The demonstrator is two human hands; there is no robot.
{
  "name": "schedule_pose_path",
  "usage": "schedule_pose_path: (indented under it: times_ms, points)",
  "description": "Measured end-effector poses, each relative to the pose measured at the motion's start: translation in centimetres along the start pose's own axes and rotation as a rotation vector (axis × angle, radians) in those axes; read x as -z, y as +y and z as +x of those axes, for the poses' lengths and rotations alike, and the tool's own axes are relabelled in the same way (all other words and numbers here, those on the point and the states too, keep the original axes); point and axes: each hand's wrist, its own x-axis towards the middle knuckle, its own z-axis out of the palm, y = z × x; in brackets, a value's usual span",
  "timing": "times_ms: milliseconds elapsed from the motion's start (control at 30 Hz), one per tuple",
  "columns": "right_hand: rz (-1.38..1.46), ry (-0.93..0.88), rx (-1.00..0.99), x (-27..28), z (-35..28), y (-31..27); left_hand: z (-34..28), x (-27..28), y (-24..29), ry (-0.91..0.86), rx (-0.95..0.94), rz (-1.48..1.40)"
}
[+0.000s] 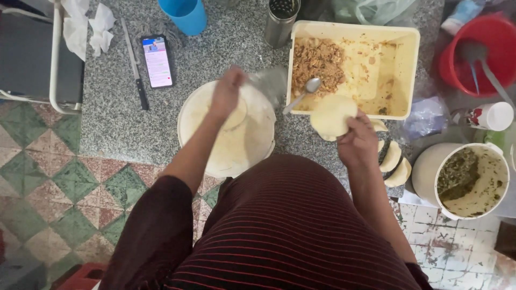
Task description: Preparing empanadas by filling dough circles with a meat mixture and sealing the edges by hand.
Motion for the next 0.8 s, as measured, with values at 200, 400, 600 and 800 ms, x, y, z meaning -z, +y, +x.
schedule_pose_path:
  times_ms: [200, 400, 600, 800]
  points:
    - [-0.197, 0.086, 0.054, 6.9, 1.5, -0.3, 8.0, -0.5, -14.8, 0.071, 0.060, 0.614]
    - [-0.551, 0.036, 0.168, 9.6, 1.8, 0.8, 6.5, 1.5, -8.9, 0.008, -0.101, 0.841]
    - [-0.524, -0.264, 0.017, -1.7, -1.7, -0.4, 1.9, -4.9, -0.3, -0.190, -0.142, -0.126]
    - [-0.839, -0.368, 0.149, -7.9, 0.1, -0.1, -4.2, -3.8, 12.2, -0.442, 0.368, -1.364]
